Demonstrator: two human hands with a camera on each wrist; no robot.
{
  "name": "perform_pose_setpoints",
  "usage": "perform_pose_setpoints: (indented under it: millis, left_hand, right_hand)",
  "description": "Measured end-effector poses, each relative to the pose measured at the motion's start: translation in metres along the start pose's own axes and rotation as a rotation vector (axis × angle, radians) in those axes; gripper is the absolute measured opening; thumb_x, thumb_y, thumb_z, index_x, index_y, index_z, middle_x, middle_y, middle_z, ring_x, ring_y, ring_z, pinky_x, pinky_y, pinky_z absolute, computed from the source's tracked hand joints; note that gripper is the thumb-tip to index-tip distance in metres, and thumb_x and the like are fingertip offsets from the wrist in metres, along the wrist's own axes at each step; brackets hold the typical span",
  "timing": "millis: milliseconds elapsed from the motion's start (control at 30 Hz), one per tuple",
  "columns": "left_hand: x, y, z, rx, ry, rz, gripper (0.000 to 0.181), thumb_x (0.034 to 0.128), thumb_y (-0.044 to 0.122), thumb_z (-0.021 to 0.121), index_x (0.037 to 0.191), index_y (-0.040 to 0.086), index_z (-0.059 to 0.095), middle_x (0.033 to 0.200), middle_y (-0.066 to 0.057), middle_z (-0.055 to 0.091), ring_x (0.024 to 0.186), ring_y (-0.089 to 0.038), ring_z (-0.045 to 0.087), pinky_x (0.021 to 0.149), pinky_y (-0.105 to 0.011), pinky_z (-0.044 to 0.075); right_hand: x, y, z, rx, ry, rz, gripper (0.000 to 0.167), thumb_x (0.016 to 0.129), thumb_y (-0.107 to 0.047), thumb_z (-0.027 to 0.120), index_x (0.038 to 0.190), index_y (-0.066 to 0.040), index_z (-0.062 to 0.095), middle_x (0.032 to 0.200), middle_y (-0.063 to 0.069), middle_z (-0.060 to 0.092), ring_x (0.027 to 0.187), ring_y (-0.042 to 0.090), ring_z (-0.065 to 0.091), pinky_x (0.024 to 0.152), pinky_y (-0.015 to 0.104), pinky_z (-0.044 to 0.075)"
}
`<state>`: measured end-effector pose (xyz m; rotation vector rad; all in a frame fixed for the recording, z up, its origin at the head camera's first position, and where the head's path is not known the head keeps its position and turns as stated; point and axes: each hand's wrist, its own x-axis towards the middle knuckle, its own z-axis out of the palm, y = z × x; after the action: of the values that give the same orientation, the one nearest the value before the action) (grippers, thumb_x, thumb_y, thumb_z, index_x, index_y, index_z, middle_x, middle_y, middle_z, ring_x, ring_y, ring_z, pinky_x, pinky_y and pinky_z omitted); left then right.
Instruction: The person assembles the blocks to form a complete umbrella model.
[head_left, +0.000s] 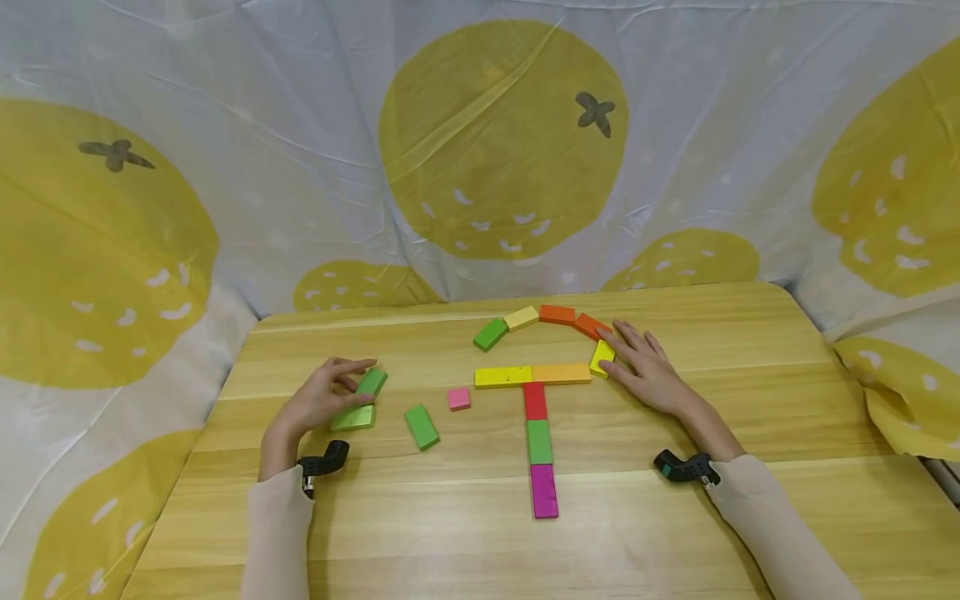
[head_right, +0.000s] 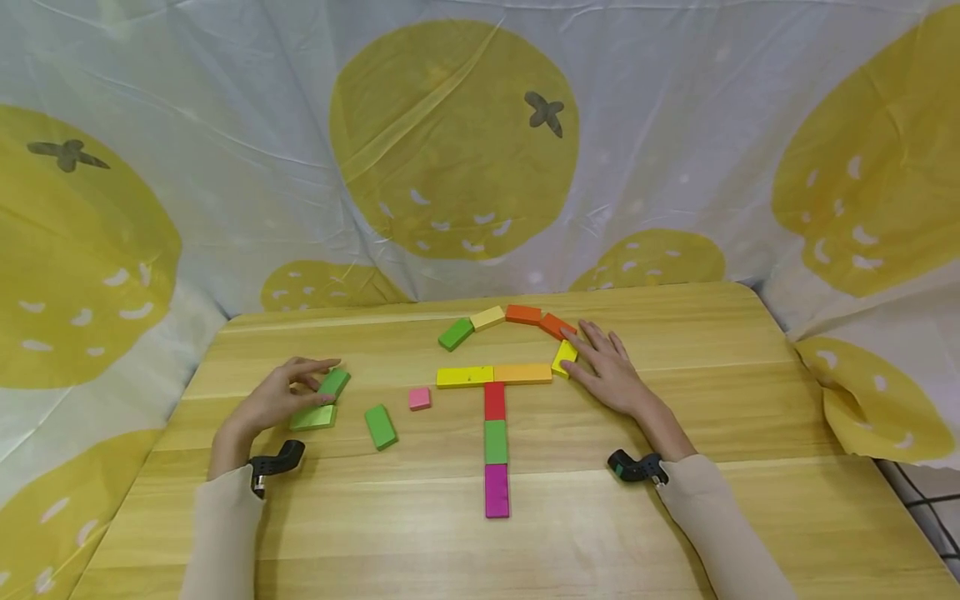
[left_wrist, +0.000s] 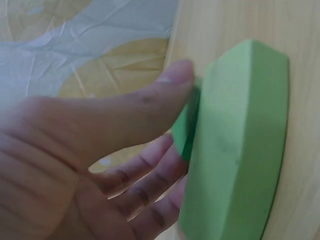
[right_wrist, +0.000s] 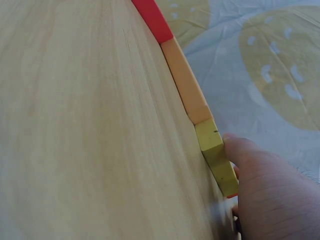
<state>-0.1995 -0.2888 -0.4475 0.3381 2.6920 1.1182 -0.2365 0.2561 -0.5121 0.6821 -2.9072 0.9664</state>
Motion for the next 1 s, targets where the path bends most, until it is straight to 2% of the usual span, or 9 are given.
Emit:
perform_pose_setpoints:
  millis: [100,300,533,800,1000]
  left_hand:
    - [-0.0031,-0.0036,-0.0037,-0.035,-0.039,-0.008,0.059,0.0961,0.012,0.074,0.150,0.005,0.053,0.137,-0.024,0.050,0.117,-0.039,0.058,0.084,-0.027,0.052]
    - [-0.0047,-0.0030,-0.0051,-0.081,-0.069,-0.019,0.057,0.0970,0.006,0.071,0.151,0.005,0.052,0.139,-0.025,0.049,0.121,-0.042,0.057,0.082,-0.023,0.054]
    - [-0.0062,-0.0019,-0.0066,-0.126,-0.100,-0.035,0.067,0.0922,0.005,0.076,0.153,0.002,0.048,0.141,-0.028,0.046,0.124,-0.044,0.055,0.081,-0.023,0.055]
    - [-0.0022,-0.0003,-0.0031,-0.116,-0.062,-0.039,0.058,0.0936,0.011,0.077,0.146,0.001,0.055,0.139,-0.026,0.049,0.114,-0.036,0.062,0.079,-0.020,0.055]
    - [-0.0009,0.0051,0.0026,-0.065,-0.035,-0.062,0.058,0.0935,0.012,0.077,0.145,-0.002,0.055,0.133,-0.026,0.050,0.108,-0.032,0.064,0.080,-0.022,0.054]
  right_hand:
    - [0.0004,0.0001,0.0003,0.001,0.002,-0.001,0.065,0.107,-0.036,0.055,0.164,-0.017,0.031,0.171,0.024,0.019,0.160,0.043,0.011,0.127,0.066,-0.001]
    - [-0.0001,0.0009,0.0009,-0.002,0.001,-0.002,0.065,0.107,-0.037,0.054,0.164,-0.018,0.031,0.171,0.024,0.018,0.160,0.044,0.012,0.127,0.067,-0.001]
    - [0.0007,0.0023,0.0009,-0.003,0.000,0.000,0.065,0.107,-0.038,0.054,0.165,-0.019,0.030,0.171,0.023,0.018,0.160,0.043,0.011,0.127,0.066,-0.001]
    - [0.0003,0.0016,-0.0010,0.006,0.001,-0.002,0.064,0.108,-0.037,0.054,0.164,-0.018,0.031,0.171,0.024,0.017,0.160,0.043,0.011,0.127,0.066,-0.002]
    - [-0.0005,0.0014,0.0002,0.003,-0.005,-0.001,0.065,0.108,-0.037,0.053,0.165,-0.017,0.030,0.171,0.024,0.017,0.160,0.044,0.010,0.127,0.066,-0.002]
